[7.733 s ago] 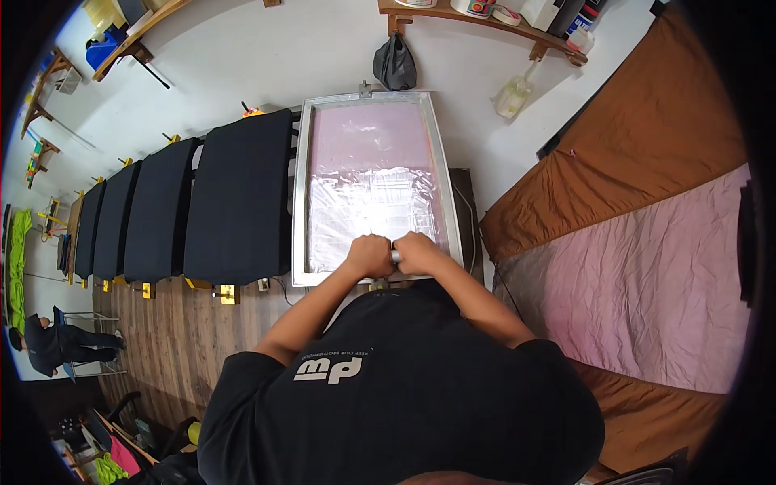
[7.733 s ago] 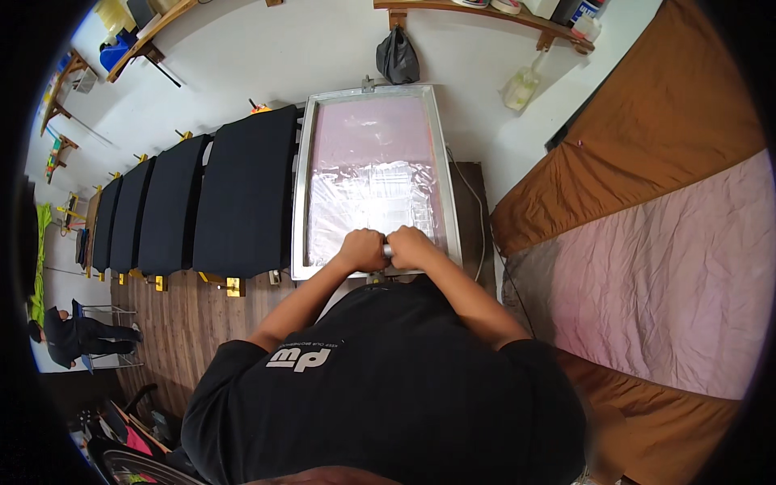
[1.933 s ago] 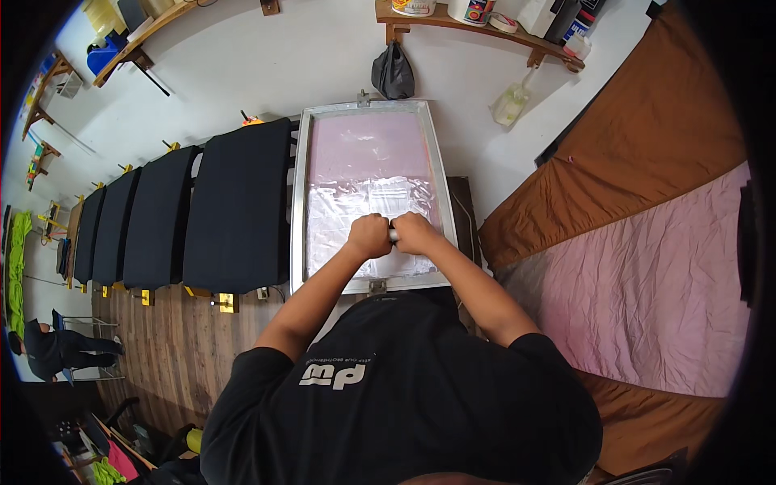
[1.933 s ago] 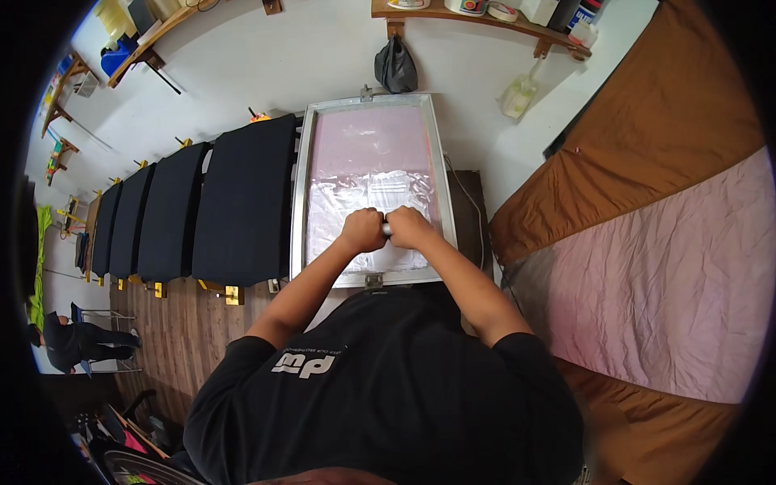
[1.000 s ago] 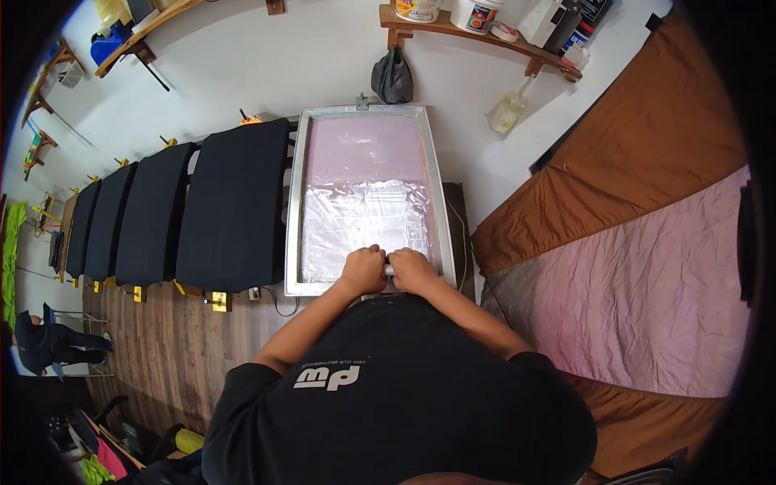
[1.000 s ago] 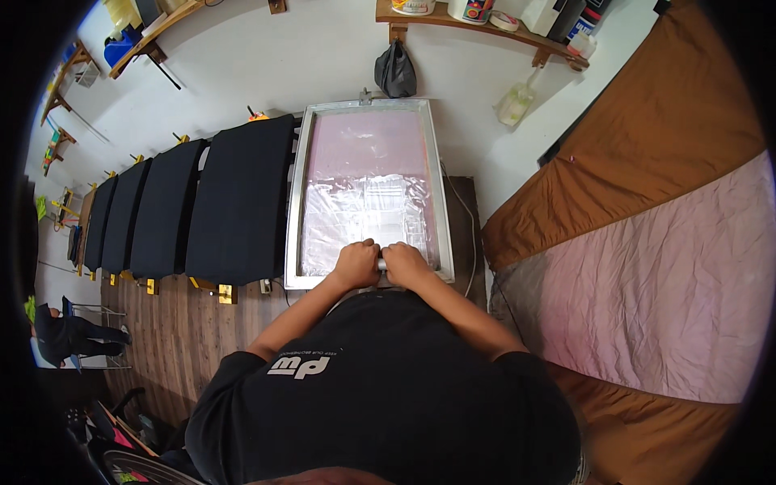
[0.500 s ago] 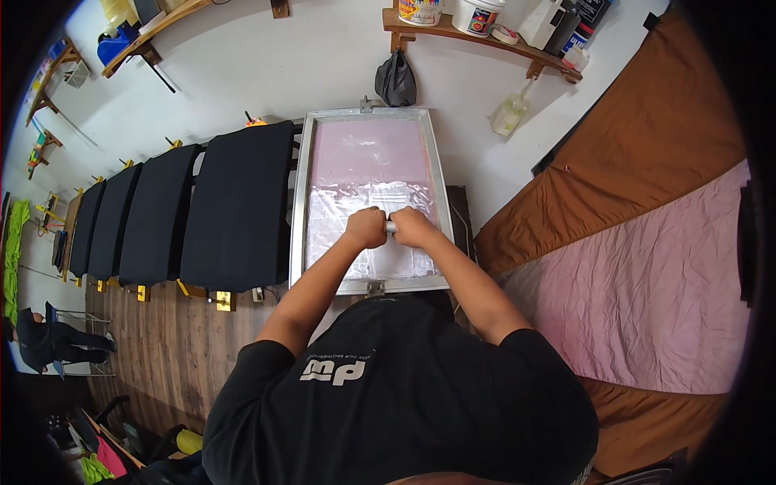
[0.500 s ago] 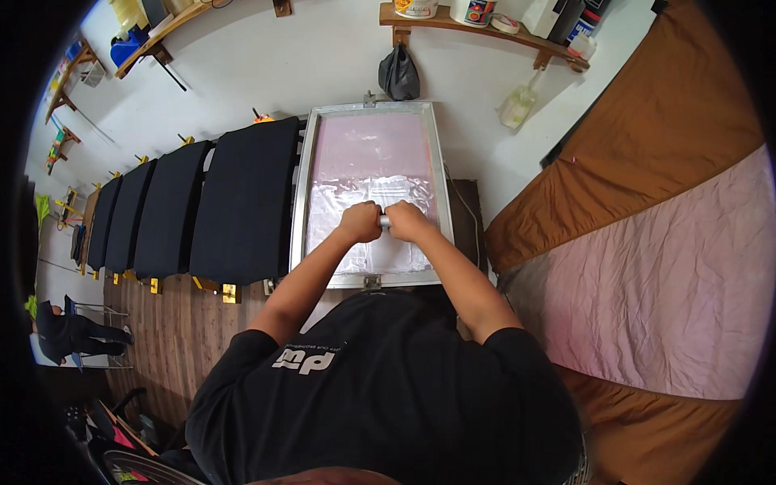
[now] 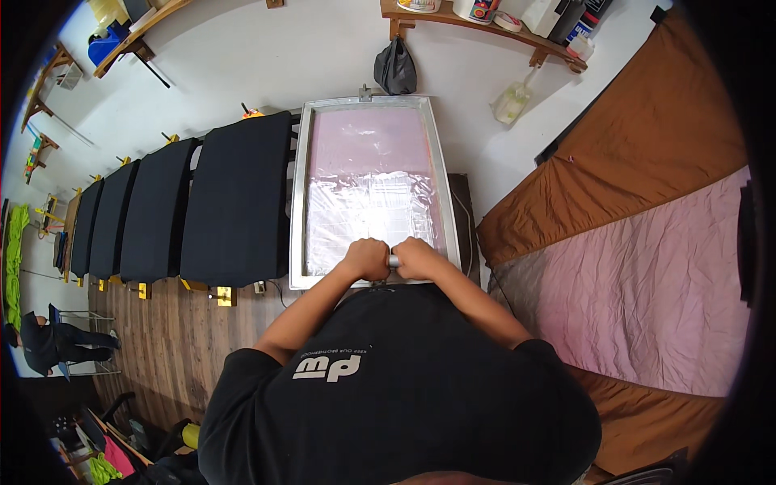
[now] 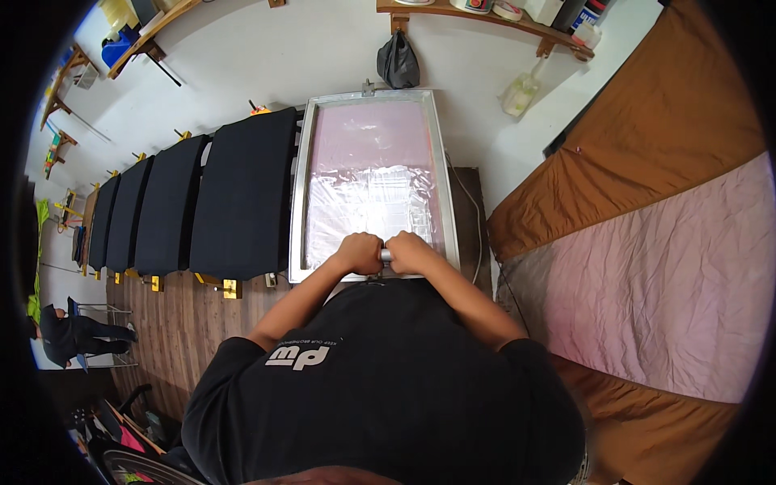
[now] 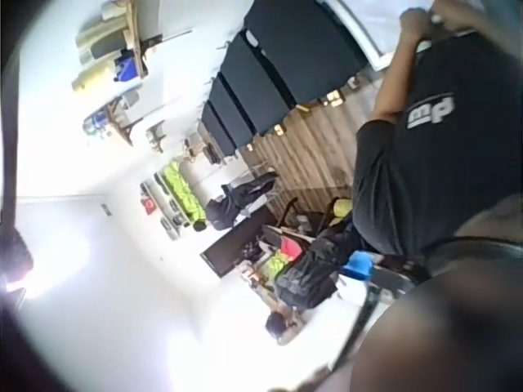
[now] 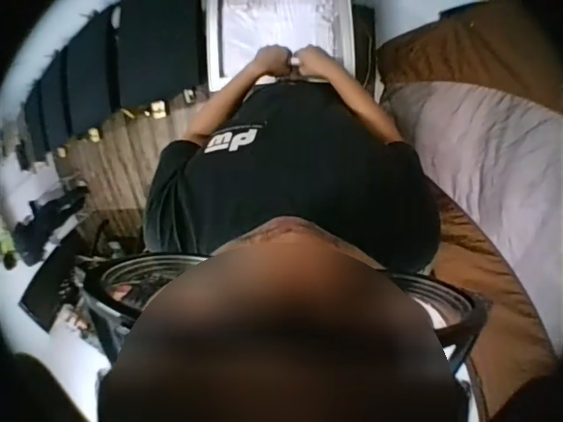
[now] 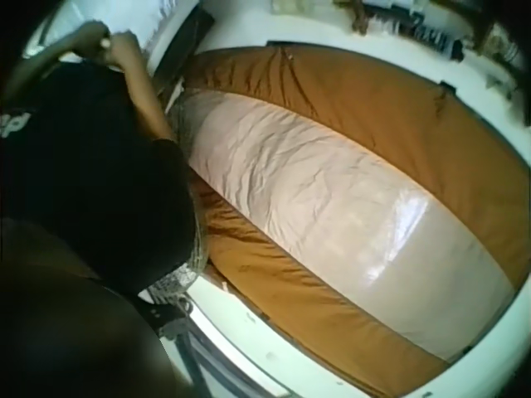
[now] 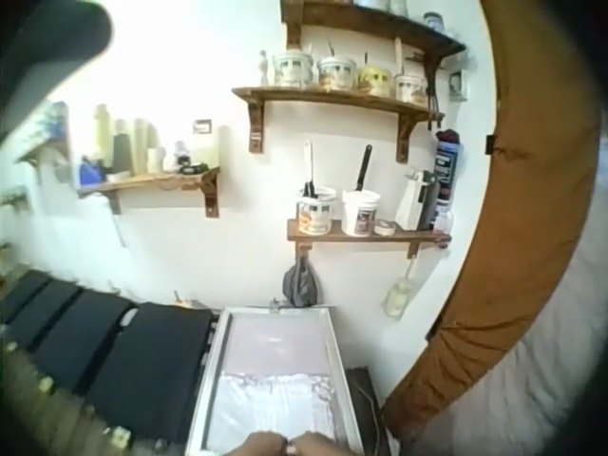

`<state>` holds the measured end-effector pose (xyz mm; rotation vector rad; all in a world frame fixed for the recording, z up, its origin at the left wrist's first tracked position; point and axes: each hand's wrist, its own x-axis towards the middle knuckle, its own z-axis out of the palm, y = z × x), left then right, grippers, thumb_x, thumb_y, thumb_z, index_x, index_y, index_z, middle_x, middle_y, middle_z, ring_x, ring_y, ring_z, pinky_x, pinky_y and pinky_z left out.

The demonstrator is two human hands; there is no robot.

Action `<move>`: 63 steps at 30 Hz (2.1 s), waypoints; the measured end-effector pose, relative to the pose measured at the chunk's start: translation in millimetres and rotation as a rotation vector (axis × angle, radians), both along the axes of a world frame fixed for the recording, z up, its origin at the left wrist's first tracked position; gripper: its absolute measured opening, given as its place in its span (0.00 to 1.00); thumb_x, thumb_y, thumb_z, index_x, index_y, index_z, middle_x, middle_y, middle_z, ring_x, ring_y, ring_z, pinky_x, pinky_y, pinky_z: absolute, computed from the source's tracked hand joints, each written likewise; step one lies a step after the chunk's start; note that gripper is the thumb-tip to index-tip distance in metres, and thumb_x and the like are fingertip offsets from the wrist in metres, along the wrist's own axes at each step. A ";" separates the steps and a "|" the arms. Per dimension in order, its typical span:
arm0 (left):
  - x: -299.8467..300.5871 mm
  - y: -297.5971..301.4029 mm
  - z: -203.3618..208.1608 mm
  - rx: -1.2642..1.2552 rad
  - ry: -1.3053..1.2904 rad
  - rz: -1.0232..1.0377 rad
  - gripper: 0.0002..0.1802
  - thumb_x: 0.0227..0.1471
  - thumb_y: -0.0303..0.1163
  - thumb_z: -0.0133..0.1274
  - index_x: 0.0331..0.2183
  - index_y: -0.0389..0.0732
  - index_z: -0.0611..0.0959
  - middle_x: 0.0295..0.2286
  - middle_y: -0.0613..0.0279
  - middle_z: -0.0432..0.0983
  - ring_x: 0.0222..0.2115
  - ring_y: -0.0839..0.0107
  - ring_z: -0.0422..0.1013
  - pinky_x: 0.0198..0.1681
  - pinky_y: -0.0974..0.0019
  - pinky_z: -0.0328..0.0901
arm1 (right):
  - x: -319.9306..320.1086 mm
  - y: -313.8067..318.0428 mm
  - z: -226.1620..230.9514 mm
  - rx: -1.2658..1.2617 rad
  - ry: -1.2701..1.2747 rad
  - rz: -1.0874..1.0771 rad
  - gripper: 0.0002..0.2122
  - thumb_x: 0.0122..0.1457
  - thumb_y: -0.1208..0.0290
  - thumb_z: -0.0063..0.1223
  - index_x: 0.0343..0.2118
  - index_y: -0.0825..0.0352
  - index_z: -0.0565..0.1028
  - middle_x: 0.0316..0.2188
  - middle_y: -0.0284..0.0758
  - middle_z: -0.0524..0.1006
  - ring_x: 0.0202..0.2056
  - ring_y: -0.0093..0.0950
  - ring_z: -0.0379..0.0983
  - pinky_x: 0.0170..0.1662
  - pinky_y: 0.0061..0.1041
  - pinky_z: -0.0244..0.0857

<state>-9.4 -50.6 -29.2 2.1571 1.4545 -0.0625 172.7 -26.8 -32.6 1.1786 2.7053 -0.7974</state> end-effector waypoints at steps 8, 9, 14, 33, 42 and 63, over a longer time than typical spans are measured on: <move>-1.9 25.0 11.1 -0.016 0.002 0.054 0.12 0.39 0.38 0.58 0.27 0.41 0.86 0.29 0.47 0.82 0.34 0.49 0.79 0.38 0.50 0.74 | 0.6 27.1 20.0 -0.016 0.068 -0.007 0.08 0.42 0.73 0.58 0.26 0.71 0.80 0.27 0.51 0.80 0.34 0.50 0.79 0.40 0.43 0.74; -2.0 29.3 11.4 0.040 0.000 0.086 0.12 0.40 0.37 0.57 0.28 0.41 0.86 0.30 0.48 0.82 0.34 0.49 0.79 0.38 0.50 0.74 | -0.9 31.6 22.1 0.062 0.101 -0.032 0.08 0.42 0.73 0.57 0.26 0.71 0.80 0.27 0.51 0.80 0.34 0.50 0.79 0.41 0.43 0.74; -1.4 18.5 -34.9 0.467 -0.151 0.174 0.08 0.43 0.27 0.53 0.30 0.38 0.81 0.31 0.50 0.77 0.33 0.50 0.76 0.36 0.50 0.73 | -11.5 25.4 -14.4 0.264 0.177 -0.109 0.05 0.47 0.77 0.54 0.29 0.69 0.77 0.30 0.47 0.79 0.37 0.47 0.77 0.42 0.43 0.73; -0.3 73.7 -5.9 0.162 0.077 0.158 0.14 0.41 0.38 0.58 0.27 0.39 0.86 0.29 0.46 0.83 0.32 0.49 0.80 0.39 0.51 0.75 | -12.7 78.2 1.0 0.085 0.045 -0.106 0.09 0.44 0.74 0.57 0.30 0.69 0.82 0.32 0.53 0.80 0.38 0.50 0.79 0.45 0.44 0.74; 6.7 21.7 -9.0 0.057 0.064 0.060 0.20 0.39 0.48 0.60 0.26 0.39 0.87 0.27 0.44 0.83 0.31 0.48 0.81 0.38 0.50 0.75 | -1.3 26.2 -1.1 -0.004 -0.043 0.004 0.10 0.39 0.72 0.59 0.26 0.70 0.82 0.29 0.52 0.81 0.34 0.50 0.80 0.42 0.43 0.75; 14.6 7.2 2.8 0.034 0.097 0.069 0.19 0.39 0.45 0.64 0.27 0.38 0.87 0.29 0.45 0.83 0.33 0.50 0.81 0.39 0.52 0.75 | -7.5 9.1 5.1 -0.029 -0.129 -0.111 0.13 0.41 0.68 0.63 0.30 0.71 0.83 0.32 0.53 0.81 0.37 0.48 0.81 0.44 0.41 0.76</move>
